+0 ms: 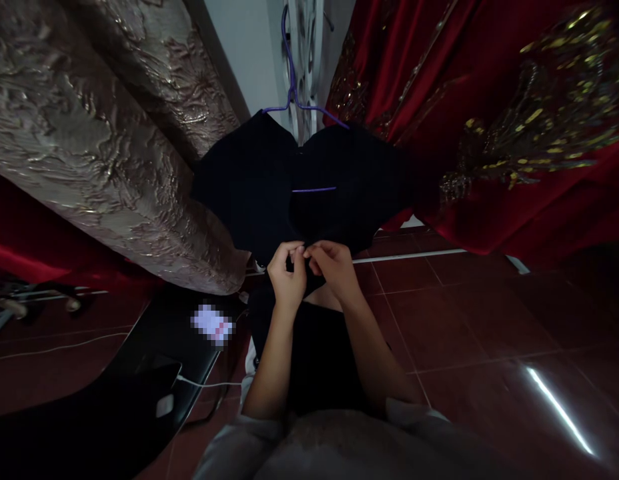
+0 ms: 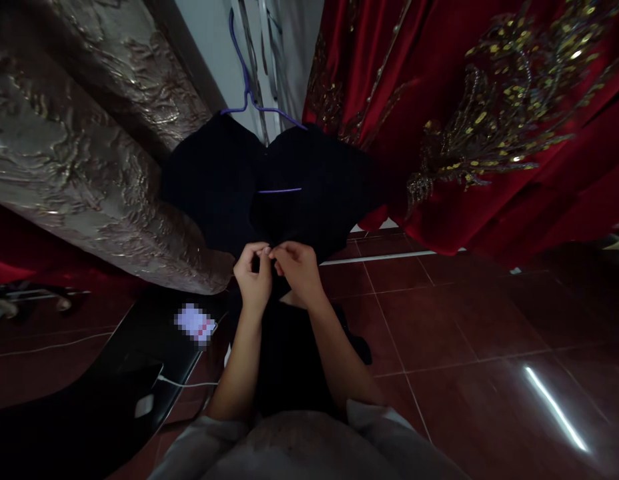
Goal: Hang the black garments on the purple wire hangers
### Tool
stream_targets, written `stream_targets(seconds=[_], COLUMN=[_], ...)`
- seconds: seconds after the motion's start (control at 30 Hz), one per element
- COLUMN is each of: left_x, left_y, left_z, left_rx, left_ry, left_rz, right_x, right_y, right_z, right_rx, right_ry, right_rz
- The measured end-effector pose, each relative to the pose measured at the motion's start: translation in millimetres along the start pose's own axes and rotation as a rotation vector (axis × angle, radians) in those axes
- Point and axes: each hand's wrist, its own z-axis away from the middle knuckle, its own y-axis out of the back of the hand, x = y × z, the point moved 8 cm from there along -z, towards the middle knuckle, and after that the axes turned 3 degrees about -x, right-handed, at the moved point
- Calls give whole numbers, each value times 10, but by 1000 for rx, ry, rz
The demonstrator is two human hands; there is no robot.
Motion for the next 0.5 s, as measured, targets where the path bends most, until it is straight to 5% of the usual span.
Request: stream_targets(seconds=[0.17,0.33,0.43,0.5], left_x=[-192,-493,-331,-13], left_y=[-63,-303,-311,-176], left_z=[68,29,-193,-474], left_rx=[157,7,-182,-187], left_ry=[-16,48,27,-78], left_rz=[-88,-150,-119,-79], right_x=[-680,-1479,-1494,-1422], right_y=[-170,-224,-242,-234], right_z=[-390,-786,-848,-828], right_rx=[-53,33,2,-21], right_ry=[95,288,291,283], right_rz=[-13,-91,-27,48])
